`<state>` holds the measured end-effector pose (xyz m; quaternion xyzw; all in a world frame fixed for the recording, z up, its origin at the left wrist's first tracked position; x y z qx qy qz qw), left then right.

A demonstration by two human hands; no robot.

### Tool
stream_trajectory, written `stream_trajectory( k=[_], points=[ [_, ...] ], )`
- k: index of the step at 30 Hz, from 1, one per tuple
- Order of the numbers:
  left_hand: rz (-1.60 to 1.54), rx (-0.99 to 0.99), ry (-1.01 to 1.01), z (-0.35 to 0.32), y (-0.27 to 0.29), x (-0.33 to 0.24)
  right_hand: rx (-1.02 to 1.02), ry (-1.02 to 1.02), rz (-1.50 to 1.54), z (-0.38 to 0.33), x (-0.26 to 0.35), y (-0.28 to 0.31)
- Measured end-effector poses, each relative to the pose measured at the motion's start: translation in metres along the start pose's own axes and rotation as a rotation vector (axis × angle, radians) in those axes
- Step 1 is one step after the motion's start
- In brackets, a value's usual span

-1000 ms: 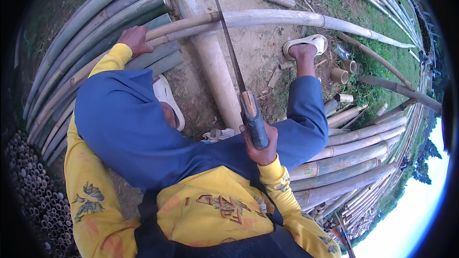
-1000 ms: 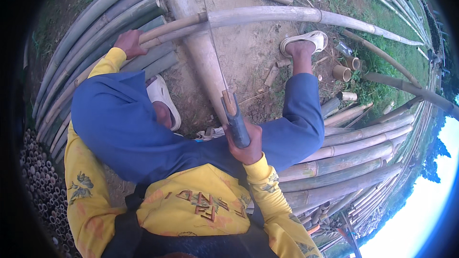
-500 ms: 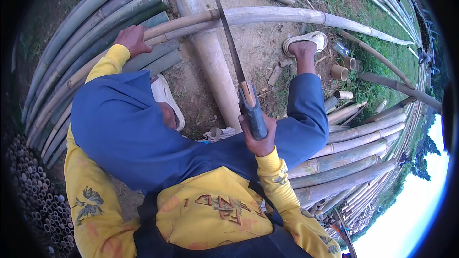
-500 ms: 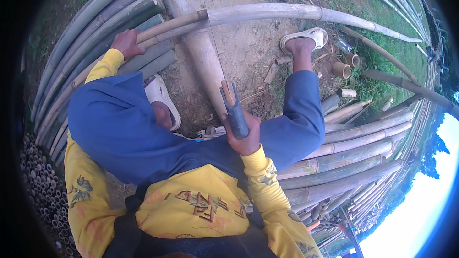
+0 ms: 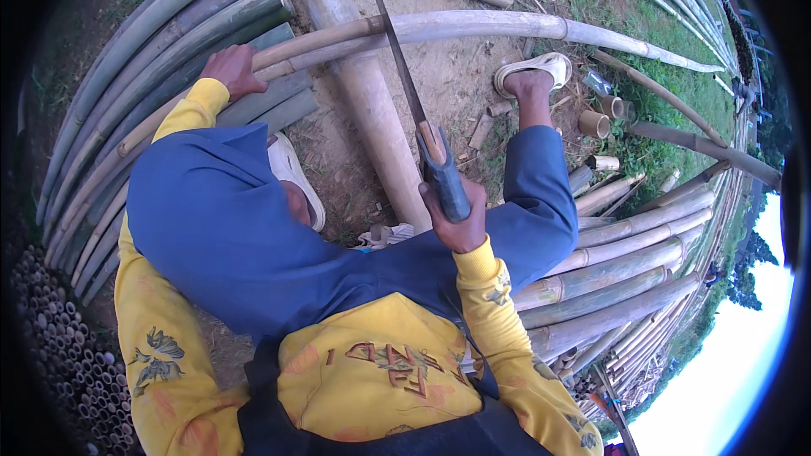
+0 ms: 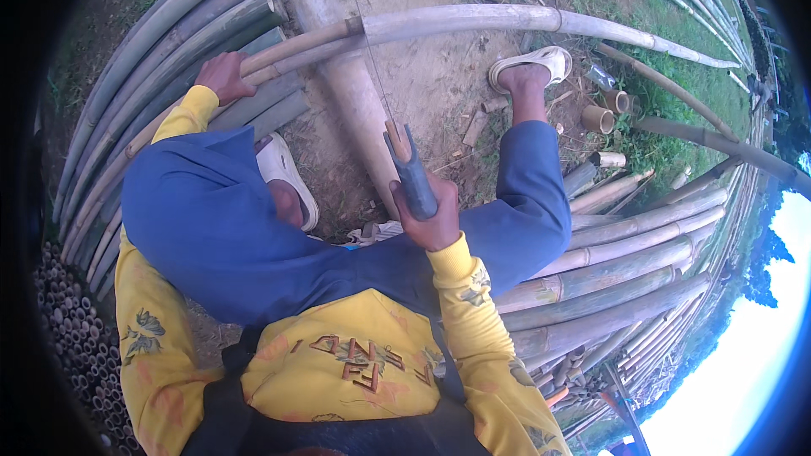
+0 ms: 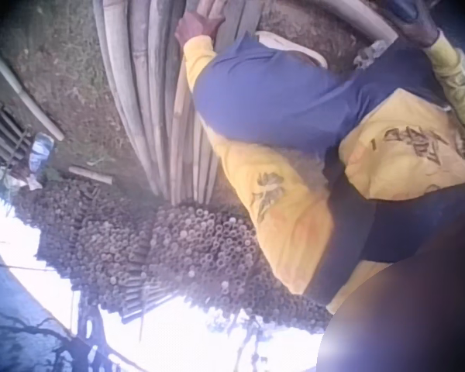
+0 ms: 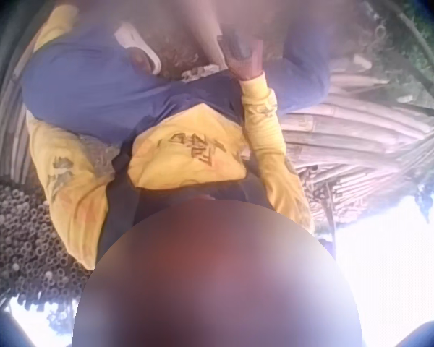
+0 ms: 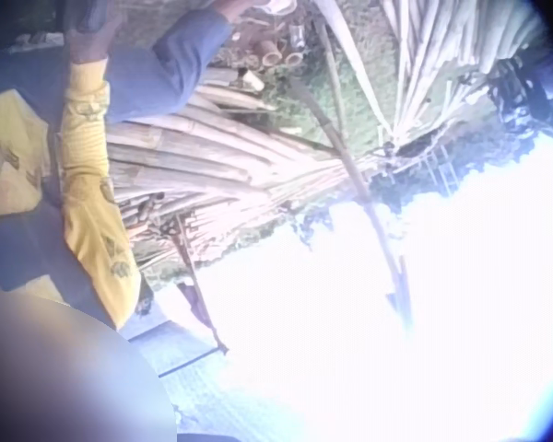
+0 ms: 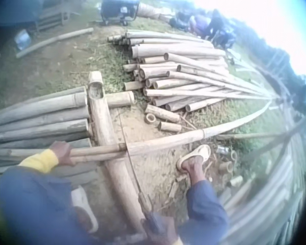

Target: The person sits on the ground and uses a hand saw to cut bamboo poles into shorter sections. They repeatedly position a bamboo pole, saw through it, and place the cut piece aside.

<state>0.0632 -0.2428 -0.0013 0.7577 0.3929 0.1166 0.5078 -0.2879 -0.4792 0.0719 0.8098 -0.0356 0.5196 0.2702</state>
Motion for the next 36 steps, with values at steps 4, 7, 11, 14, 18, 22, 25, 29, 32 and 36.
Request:
stream_trajectory(
  k=[4, 7, 11, 14, 18, 22, 25, 29, 32, 36],
  points=[
    [-0.019, -0.043, 0.006, 0.008, 0.003, 0.002, -0.024, 0.088, 0.07, 0.088, 0.024, -0.021],
    [-0.117, -0.189, -0.062, -0.005, -0.004, 0.007, -0.032, 0.127, 0.156, 0.083, 0.009, -0.025],
    [-0.207, -0.471, -0.194, -0.05, -0.026, 0.004, -0.014, 0.083, 0.117, 0.083, 0.005, -0.026],
    [-0.186, -0.664, -0.278, -0.081, -0.044, 0.009, -0.018, 0.093, 0.083, 0.084, 0.006, -0.026],
    [-0.123, -0.775, -0.195, -0.085, -0.033, 0.032, -0.035, 0.056, 0.111, 0.081, -0.001, -0.022],
    [-0.1, -0.622, -0.125, -0.073, -0.003, 0.022, 0.017, 0.018, 0.148, 0.082, 0.003, -0.026],
    [0.045, -0.465, -0.102, -0.049, -0.004, 0.02, 0.002, 0.06, 0.103, 0.08, 0.008, -0.029],
    [0.032, -0.129, 0.136, -0.019, -0.019, 0.022, -0.048, 0.078, 0.086, 0.082, 0.011, -0.022],
    [0.086, -0.142, 0.109, -0.019, -0.015, 0.019, -0.055, 0.066, 0.074, 0.075, 0.009, -0.026],
    [0.109, -0.16, 0.113, -0.021, -0.016, 0.025, -0.021, -0.178, 0.155, 0.005, -0.013, -0.006]
  ],
)
Point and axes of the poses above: each hand's wrist, its own z-axis towards the middle knuckle, its own y-axis out of the back of the hand, x = y × z, the point moved 6 cm from there along z, towards the middle knuckle, and after that the axes turned 10 degrees about -y, right-handed, at the moved point
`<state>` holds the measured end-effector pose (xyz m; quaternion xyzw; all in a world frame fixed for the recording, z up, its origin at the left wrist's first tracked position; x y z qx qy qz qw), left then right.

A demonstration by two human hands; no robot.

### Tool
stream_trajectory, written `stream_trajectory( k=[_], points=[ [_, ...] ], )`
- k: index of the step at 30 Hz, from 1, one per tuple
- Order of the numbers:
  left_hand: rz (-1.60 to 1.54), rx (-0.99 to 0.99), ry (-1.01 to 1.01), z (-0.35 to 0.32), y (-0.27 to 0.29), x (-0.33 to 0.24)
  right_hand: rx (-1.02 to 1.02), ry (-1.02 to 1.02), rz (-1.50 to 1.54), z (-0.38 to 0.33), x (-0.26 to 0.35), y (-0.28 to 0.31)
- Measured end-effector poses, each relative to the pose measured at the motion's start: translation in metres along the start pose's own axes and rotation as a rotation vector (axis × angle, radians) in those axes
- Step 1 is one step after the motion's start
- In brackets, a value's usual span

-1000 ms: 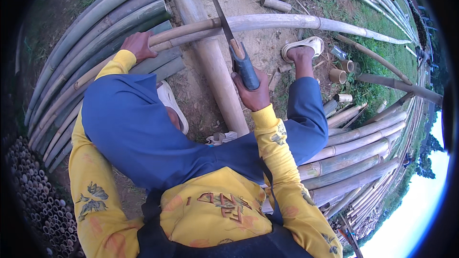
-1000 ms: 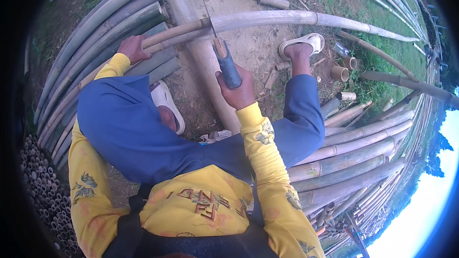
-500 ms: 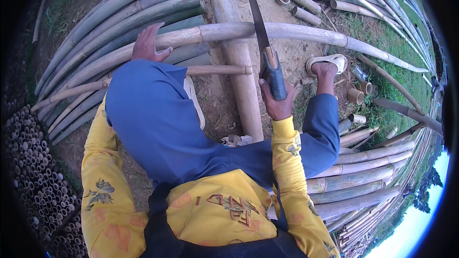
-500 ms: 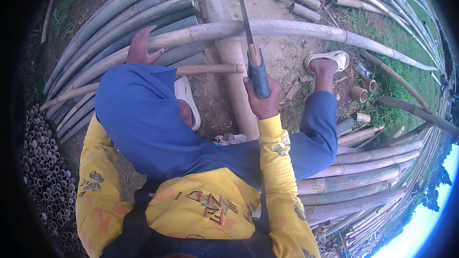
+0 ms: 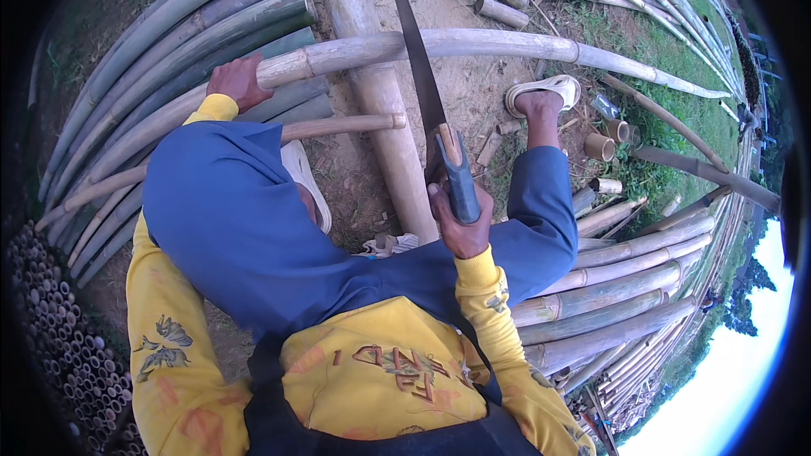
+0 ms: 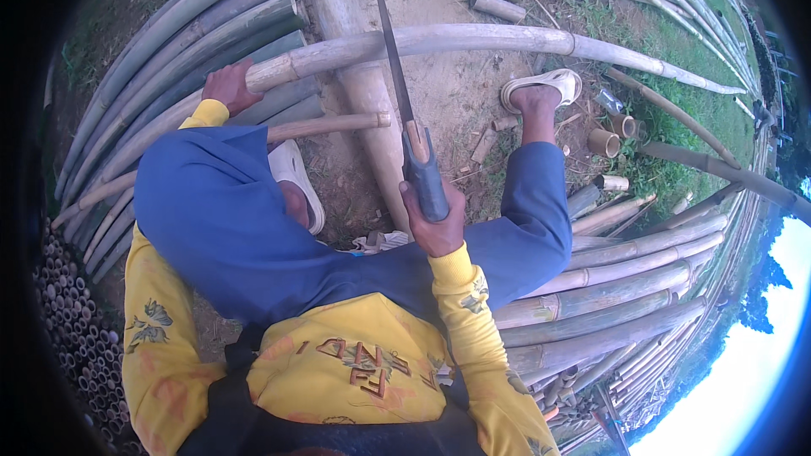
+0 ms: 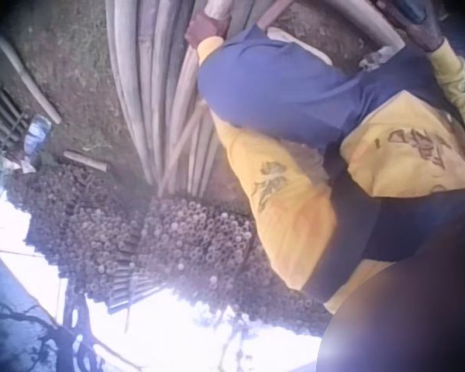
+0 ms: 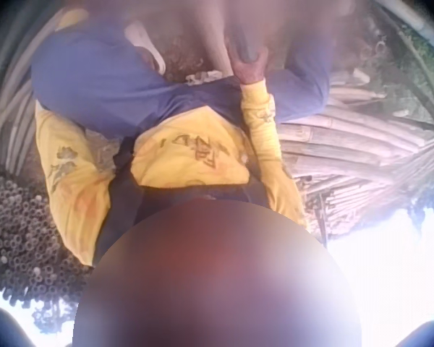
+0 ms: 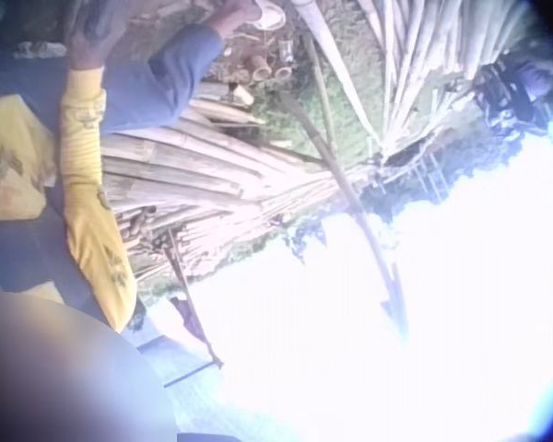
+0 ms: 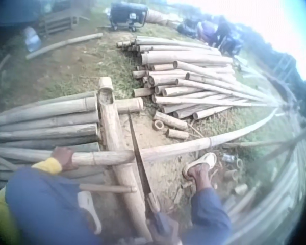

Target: The person sits on the ground and uses a hand saw to cut bamboo poles into shorter sections. They repeatedly position a bamboo pole, saw through it, and place the cut piece aside.

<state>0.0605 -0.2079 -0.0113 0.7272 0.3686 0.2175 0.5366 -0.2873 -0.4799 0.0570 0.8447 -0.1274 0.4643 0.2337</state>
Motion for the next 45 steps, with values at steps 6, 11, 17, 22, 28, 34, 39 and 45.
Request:
stream_trajectory(
  k=[6, 11, 17, 22, 28, 34, 39, 45],
  points=[
    [-0.013, -0.032, 0.026, -0.007, -0.012, 0.007, -0.016, 0.073, -0.197, -0.091, 0.027, 0.027],
    [0.006, 0.006, 0.01, 0.003, 0.005, -0.006, 0.027, 0.042, -0.02, 0.055, 0.024, -0.016],
    [0.027, 0.036, 0.015, -0.01, -0.011, 0.01, 0.043, -0.015, -0.113, -0.067, 0.006, 0.017],
    [0.009, -0.009, 0.004, 0.002, -0.01, 0.005, -0.007, 0.017, -0.086, -0.066, 0.019, 0.028],
    [0.024, 0.075, 0.0, 0.008, -0.001, -0.003, -0.003, 0.131, -0.062, 0.048, 0.047, -0.014],
    [0.022, 0.02, 0.008, -0.001, -0.011, 0.01, 0.008, 0.011, -0.166, -0.112, 0.017, 0.045],
    [0.001, 0.047, 0.024, 0.011, -0.007, 0.002, 0.017, 0.07, -0.088, 0.02, 0.033, 0.002],
    [0.013, 0.048, -0.03, 0.007, -0.01, -0.002, -0.049, 0.141, -0.105, 0.012, 0.033, -0.005]
  ],
)
Point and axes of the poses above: each hand's wrist, its own z-axis towards the middle knuckle, its own y-axis out of the back of the hand, x = y × z, the point moved 6 cm from there along z, towards the middle knuckle, and after that the axes turned 10 degrees about -y, right-handed, at the moved point
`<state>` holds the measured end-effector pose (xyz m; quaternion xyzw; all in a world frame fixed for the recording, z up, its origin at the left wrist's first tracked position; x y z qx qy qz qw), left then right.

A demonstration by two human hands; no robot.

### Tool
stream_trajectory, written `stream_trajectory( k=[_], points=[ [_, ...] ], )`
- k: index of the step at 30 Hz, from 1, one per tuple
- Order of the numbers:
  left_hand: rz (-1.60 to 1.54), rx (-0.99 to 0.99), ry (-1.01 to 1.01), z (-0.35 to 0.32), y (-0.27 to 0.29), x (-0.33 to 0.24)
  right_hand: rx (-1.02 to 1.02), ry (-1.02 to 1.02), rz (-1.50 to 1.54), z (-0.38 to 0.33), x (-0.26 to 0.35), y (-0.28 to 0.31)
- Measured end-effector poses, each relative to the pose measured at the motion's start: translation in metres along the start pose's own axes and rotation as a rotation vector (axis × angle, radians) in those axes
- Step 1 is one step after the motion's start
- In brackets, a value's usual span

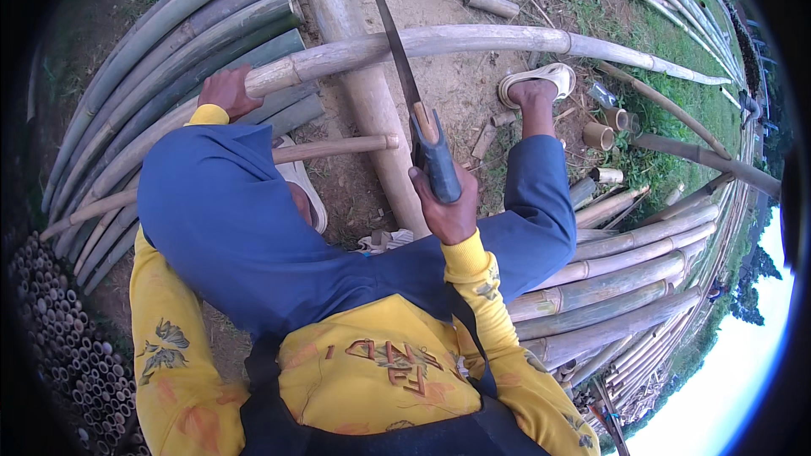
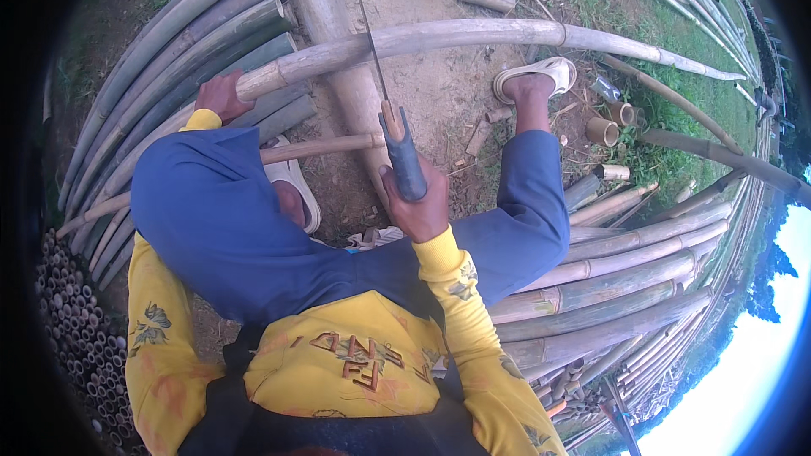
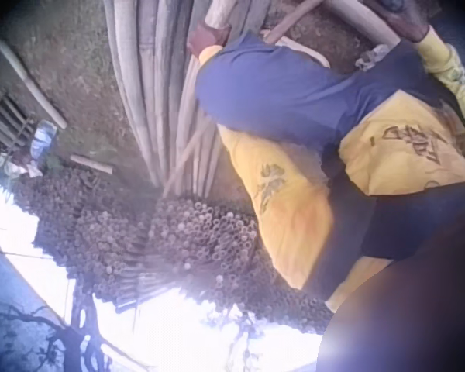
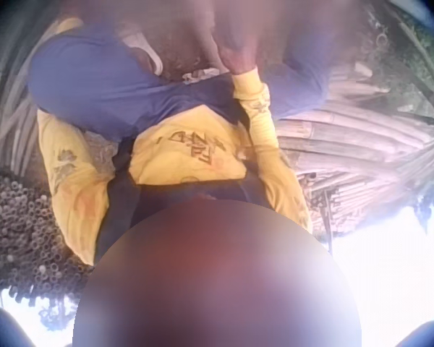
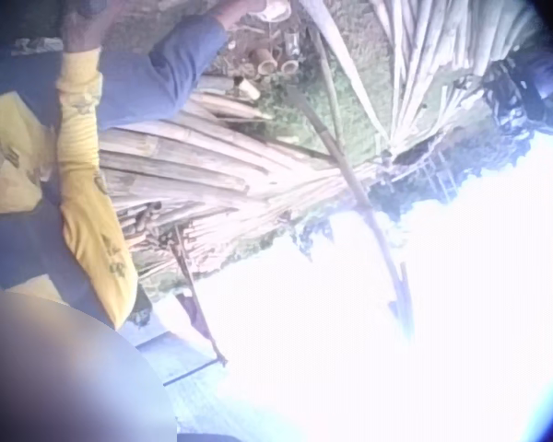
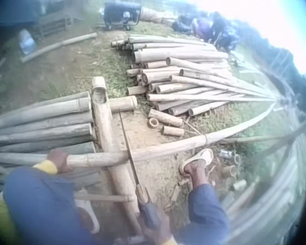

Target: The person sits on the ground and uses a hand saw to cut bamboo poles into shorter sections. They repeatedly position a bamboo pole, saw through it, and place the cut piece aside.

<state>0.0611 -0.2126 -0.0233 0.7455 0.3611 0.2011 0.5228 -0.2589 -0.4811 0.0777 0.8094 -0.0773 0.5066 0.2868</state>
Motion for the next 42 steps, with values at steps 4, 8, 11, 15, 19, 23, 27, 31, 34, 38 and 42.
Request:
stream_trajectory(
  k=[4, 8, 11, 15, 19, 23, 27, 31, 34, 38, 42],
  points=[
    [-0.028, 0.047, 0.044, -0.015, -0.009, 0.004, 0.071, -0.126, -0.061, -0.105, -0.003, 0.052],
    [-0.036, 0.038, 0.037, -0.004, -0.003, 0.005, 0.088, -0.139, -0.013, -0.07, 0.001, 0.04],
    [-0.01, 0.008, 0.01, 0.014, 0.013, 0.003, 0.053, -0.057, -0.012, -0.002, -0.003, 0.009],
    [-0.005, -0.014, -0.013, 0.004, -0.005, 0.008, -0.073, -0.092, 0.063, -0.045, -0.009, 0.021],
    [-0.007, -0.027, -0.005, -0.006, -0.002, 0.007, -0.003, -0.199, -0.107, -0.14, 0.001, 0.064],
    [-0.008, 0.013, 0.026, -0.007, -0.001, 0.006, 0.017, -0.192, 0.011, -0.092, -0.003, 0.051],
    [-0.014, -0.014, -0.004, 0.003, 0.0, 0.003, 0.005, 0.046, 0.017, 0.015, 0.009, 0.006],
    [-0.004, -0.003, -0.02, 0.01, 0.006, 0.001, -0.032, 0.015, -0.012, -0.024, -0.002, 0.013],
    [-0.034, 0.05, 0.011, -0.012, -0.007, 0.006, 0.024, -0.11, -0.088, -0.105, -0.003, 0.053],
    [-0.028, 0.052, 0.04, -0.006, -0.002, 0.005, 0.0, -0.055, -0.036, -0.109, 0.001, 0.062],
    [-0.015, -0.011, 0.019, 0.004, 0.005, -0.002, 0.047, 0.063, 0.035, 0.047, -0.003, -0.006]
  ],
)
Point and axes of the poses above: each hand's wrist, its own z-axis towards the middle knuckle, its own y-axis out of the back of the hand, x = y × z, the point moved 6 cm from there along z, towards the middle knuckle, and after that the axes turned 10 degrees about -y, right-handed, at the moved point
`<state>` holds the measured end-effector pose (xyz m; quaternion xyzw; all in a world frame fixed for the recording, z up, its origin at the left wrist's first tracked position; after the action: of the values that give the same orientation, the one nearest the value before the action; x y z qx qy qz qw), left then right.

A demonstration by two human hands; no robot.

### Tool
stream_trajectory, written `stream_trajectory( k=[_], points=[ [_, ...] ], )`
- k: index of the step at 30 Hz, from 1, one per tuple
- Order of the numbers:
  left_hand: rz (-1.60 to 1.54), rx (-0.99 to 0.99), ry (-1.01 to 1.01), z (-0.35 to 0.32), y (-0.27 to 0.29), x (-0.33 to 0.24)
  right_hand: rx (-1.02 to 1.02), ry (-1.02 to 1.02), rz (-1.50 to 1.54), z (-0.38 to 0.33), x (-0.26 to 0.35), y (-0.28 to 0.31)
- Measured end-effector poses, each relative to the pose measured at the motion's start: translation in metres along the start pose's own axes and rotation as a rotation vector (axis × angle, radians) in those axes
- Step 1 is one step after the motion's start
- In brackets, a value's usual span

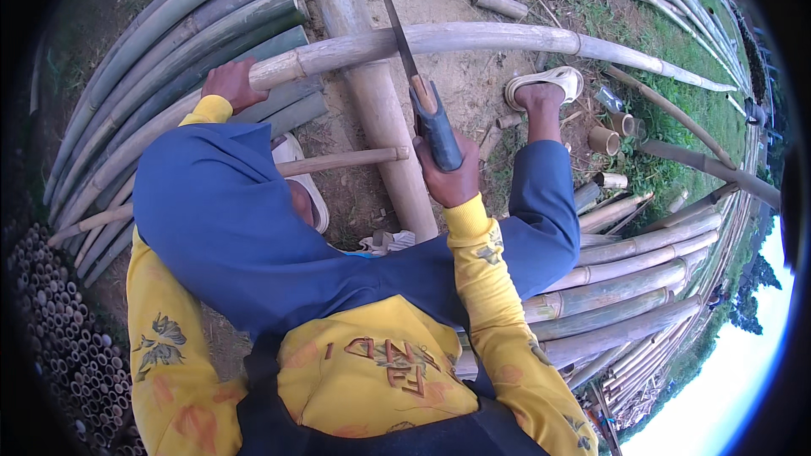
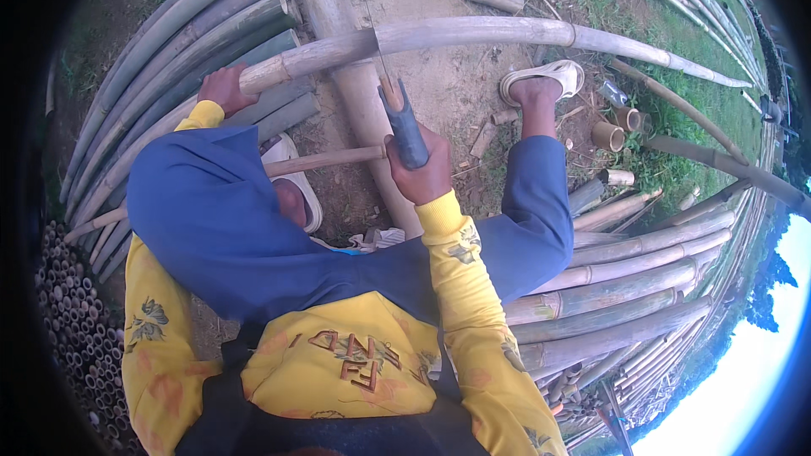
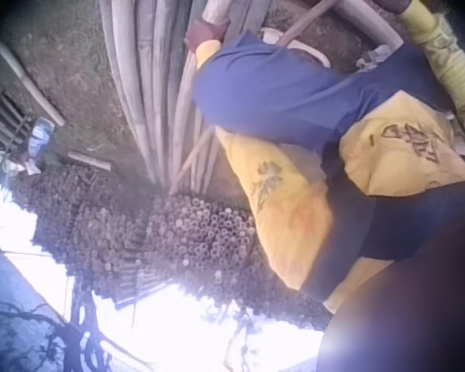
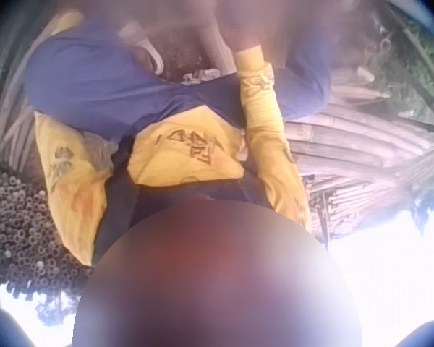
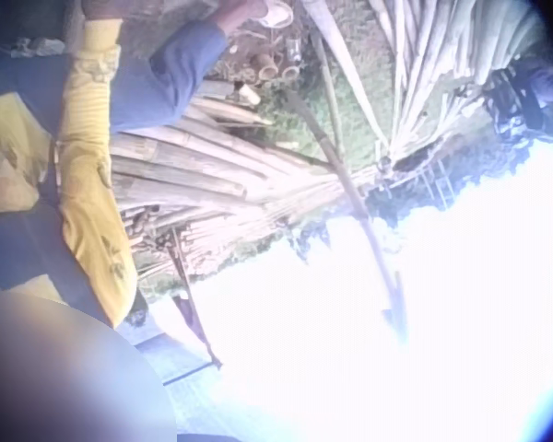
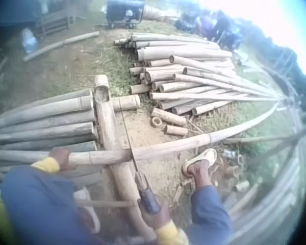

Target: The person sits on the ground and uses a hand saw to cut bamboo poles into shorter sections. They repeatedly position a bamboo pole, saw through it, and place the cut piece aside.

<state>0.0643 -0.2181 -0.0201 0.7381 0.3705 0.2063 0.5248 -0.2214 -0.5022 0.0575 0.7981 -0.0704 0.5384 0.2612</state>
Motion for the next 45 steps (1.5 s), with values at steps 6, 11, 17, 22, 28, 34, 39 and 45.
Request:
stream_trajectory(
  k=[6, 11, 17, 22, 28, 34, 39, 45],
  points=[
    [-0.031, 0.047, -0.02, 0.008, -0.003, 0.008, -0.105, -0.019, -0.001, -0.022, -0.002, -0.005],
    [-0.01, 0.017, 0.002, -0.011, -0.017, 0.014, -0.018, -0.235, -0.066, -0.144, 0.011, 0.049],
    [-0.031, 0.069, -0.004, 0.004, 0.004, 0.004, -0.01, -0.097, -0.044, -0.039, 0.0, 0.018],
    [-0.08, 0.046, -0.042, 0.001, 0.0, 0.008, -0.039, -0.121, -0.06, -0.06, -0.004, 0.016],
    [-0.083, 0.046, -0.03, -0.002, -0.004, 0.015, 0.006, -0.282, -0.142, -0.178, 0.016, 0.071],
    [-0.113, 0.082, -0.074, 0.019, 0.004, 0.009, -0.007, -0.064, -0.042, -0.025, -0.011, 0.014],
    [-0.132, 0.103, -0.084, 0.005, -0.009, 0.018, -0.037, -0.124, -0.039, -0.069, 0.007, 0.01],
    [-0.144, 0.139, -0.076, -0.004, -0.011, 0.013, -0.009, -0.222, -0.116, -0.182, 0.008, 0.07]
  ],
)
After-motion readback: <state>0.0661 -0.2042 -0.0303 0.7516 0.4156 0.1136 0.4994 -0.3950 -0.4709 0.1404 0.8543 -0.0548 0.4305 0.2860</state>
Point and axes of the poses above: each hand's wrist, its own z-axis towards the middle knuckle, its own y-axis out of the back of the hand, x = y × z, the point moved 6 cm from there along z, towards the middle knuckle, and after that the axes turned 10 degrees about -y, right-handed, at the moved point
